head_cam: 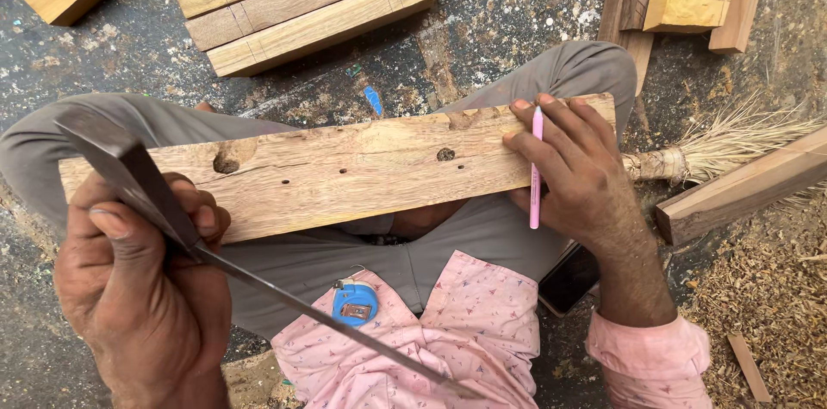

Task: The person sits on the floor and uses a try square and a pink pencil to mark lines on several wooden planks. They measure and draw perpendicular lines on the wood pieces, preparing them for cutting or assembly.

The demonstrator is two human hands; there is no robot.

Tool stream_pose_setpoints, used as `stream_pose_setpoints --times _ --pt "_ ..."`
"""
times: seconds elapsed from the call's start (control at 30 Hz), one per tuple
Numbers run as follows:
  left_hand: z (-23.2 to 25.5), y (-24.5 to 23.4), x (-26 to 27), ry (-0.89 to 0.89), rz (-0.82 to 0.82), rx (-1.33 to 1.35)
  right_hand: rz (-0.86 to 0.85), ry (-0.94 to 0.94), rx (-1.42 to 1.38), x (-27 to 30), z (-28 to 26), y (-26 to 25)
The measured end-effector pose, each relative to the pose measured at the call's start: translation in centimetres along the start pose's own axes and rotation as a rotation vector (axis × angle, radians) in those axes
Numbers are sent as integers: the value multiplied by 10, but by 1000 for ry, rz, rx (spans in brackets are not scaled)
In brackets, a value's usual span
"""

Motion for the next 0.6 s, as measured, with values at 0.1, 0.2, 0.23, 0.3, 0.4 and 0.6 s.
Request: stream_pose_setpoints --times 0.1,0.2,0.23,0.3,0.4,0.6 --pt "8 8 3 -40 58 123 -23 19 -21 -6 0 -5" --pt "15 14 3 -85 65 261 10 28 -59 -7 -3 -4" --pt "15 15 3 -97 60 293 29 30 -82 -6 -4 -2" --pt "15 17 3 -116 55 341 43 46 -104 -2 -4 -1" --pt "6 23 6 -126 68 390 55 72 -109 5 -3 4" --pt "-24 44 31 -173 109 396 117 111 -147 11 -1 23"
Point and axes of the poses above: each hand's wrist, its own x-axis away from the middle knuckle, its own y-axis out of the palm, z = x × y, the point moved 1 cm from there along -x, towards the middle knuckle, and after that the axes turned 11 degrees about y, right-handed, at the moved point
